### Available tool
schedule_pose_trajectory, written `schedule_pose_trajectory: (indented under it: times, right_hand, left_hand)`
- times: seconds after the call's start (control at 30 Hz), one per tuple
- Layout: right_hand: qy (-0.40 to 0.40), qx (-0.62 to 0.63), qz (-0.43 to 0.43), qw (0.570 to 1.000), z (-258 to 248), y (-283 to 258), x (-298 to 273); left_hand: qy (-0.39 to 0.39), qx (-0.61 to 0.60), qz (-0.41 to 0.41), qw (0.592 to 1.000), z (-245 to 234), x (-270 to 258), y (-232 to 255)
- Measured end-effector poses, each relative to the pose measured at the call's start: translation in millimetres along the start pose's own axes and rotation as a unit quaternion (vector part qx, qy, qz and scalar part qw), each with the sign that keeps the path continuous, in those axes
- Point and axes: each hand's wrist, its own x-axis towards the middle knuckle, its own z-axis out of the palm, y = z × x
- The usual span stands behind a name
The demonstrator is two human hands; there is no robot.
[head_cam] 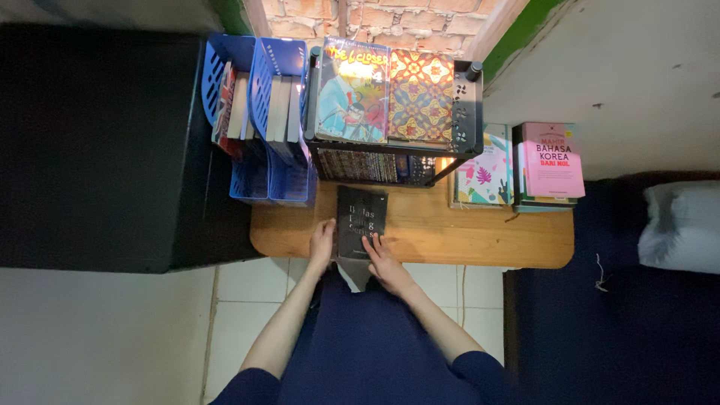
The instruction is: The person sorts several books and notebooks on a wooden desk by picking them up by hand and placing them into blue plastic organizers or arranging them into stacks.
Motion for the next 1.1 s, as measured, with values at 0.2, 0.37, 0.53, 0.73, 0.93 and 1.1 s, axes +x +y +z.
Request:
schedule_pose_trajectory:
  times: [0.2,0.37,0.53,0.73,0.93,1.1]
  right_hand:
    - [-0.013,0.038,-0.005,0.999,-14.7,-5.8,-20.5]
    - [0.029,0.167,0.079,0.982,-8.2,-2.2,-28.3]
    - [0.193,0.288,0.12,0.93,2.3,25.9,-12.3]
    - [0.117,0.764,0.258,0.58,-67.9,7.6,-8.4]
    - [0.037,0.74,0.194,0.643,-94.1,-29.2,8.3]
    - [-0.032,0.715,0.147,0.683,-105.9,-61.4,34.4]
  left_hand:
    - [-0.21,-0.227,-0.14,0.941,29.3,25.4,13.4]
    - [-0.205,-0.168,-0.158,0.951,36.6,31.2,17.5]
    - [-0.241,-0.2,-0.16,0.936,16.9,26.0,35.5]
    - [-0.259,-0.246,-0.165,0.919,-13.2,-16.4,99.5]
    - [-0.259,-0.263,-0.118,0.922,-70.9,-64.2,156.0]
    - [-0.223,-0.175,-0.16,0.945,-130.1,-91.1,195.7]
